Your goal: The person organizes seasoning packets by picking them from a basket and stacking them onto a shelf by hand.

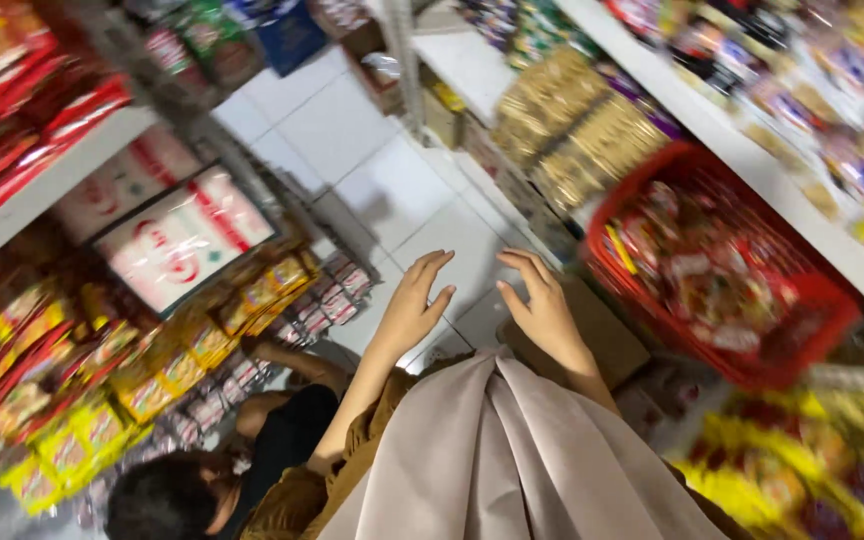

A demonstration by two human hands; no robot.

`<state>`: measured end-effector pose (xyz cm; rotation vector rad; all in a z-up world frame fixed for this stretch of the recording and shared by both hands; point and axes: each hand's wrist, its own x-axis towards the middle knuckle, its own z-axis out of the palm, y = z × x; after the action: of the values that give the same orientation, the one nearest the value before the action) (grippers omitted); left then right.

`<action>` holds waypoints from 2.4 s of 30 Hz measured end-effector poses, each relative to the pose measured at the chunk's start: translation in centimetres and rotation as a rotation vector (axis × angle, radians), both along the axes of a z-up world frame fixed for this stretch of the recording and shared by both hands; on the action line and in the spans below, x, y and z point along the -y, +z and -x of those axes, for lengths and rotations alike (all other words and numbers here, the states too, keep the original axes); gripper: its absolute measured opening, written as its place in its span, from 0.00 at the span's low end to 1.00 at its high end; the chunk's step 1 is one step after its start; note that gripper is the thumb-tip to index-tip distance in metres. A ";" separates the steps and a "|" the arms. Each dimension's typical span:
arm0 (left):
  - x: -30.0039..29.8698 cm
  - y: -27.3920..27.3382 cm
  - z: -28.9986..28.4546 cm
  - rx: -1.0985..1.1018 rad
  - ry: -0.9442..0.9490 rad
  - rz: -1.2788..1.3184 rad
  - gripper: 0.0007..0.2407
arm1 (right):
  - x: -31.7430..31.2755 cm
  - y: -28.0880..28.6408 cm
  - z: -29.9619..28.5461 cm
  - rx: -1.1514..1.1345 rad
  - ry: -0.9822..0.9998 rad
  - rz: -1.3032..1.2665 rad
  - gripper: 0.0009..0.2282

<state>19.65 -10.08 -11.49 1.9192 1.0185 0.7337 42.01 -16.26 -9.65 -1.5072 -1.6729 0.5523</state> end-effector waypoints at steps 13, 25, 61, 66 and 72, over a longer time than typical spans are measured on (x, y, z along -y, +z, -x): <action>9.9 -2.4 -21.0 0.015 -0.563 0.052 0.19 | 19.2 -0.7 -15.0 -0.019 -0.493 0.009 0.14; 14.2 -8.1 -29.0 -0.128 -0.689 0.050 0.18 | 25.0 -4.8 -21.9 -0.207 -0.740 0.077 0.12; -9.1 -22.6 -33.6 -0.393 -0.724 -0.566 0.16 | 5.7 -24.6 -27.5 0.095 -0.984 0.881 0.22; -9.4 -22.5 -33.6 -0.412 -0.749 -0.512 0.15 | 5.2 -29.6 -31.3 0.152 -0.878 1.043 0.23; -9.6 -21.8 -33.0 -0.267 -0.745 -0.434 0.15 | 0.9 -31.2 -31.7 0.245 -0.964 1.526 0.10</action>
<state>52.63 -0.44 -33.29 2.5856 0.2210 0.2723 73.69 -17.13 -40.88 -3.1859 -0.1866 1.1680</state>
